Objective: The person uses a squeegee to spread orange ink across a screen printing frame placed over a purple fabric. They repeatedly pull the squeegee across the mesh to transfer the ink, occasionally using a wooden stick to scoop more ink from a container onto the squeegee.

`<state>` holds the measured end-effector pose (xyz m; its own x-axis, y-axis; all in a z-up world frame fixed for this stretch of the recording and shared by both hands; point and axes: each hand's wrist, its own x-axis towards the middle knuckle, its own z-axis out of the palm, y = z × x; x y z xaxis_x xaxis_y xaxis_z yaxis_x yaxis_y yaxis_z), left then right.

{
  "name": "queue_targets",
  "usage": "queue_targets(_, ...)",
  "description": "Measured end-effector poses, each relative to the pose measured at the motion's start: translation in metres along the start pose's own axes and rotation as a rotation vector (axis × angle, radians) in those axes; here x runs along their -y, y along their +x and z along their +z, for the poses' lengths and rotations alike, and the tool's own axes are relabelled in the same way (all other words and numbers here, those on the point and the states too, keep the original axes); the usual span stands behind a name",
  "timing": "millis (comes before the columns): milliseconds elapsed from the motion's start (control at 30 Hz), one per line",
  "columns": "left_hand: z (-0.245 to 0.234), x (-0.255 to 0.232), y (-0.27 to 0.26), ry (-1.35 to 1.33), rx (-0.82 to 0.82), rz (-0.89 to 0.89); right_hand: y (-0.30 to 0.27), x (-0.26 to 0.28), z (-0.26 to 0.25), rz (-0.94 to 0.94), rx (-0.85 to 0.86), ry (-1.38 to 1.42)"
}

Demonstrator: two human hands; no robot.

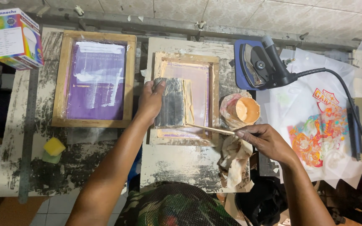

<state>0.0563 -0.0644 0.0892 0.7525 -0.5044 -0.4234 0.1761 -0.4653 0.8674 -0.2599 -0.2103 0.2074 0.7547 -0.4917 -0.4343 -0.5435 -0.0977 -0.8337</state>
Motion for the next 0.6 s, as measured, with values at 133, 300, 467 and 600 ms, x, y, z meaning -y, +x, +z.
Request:
queue_targets(133,0.000,0.006,0.004,0.005,-0.003,0.005,0.001,0.000,0.000,0.010,-0.013,-0.001)
queue_targets(300,-0.002,0.003,0.003,-0.003,0.006,0.027,0.004,-0.002,-0.001,-0.002,0.001,-0.021)
queue_targets(467,-0.006,-0.002,-0.006,-0.004,0.018,0.034,0.003,0.002,-0.001,-0.003,0.002,-0.026)
queue_targets(600,-0.007,-0.001,-0.006,-0.006,0.025,0.027,0.003,0.008,0.003,-0.010,-0.012,-0.048)
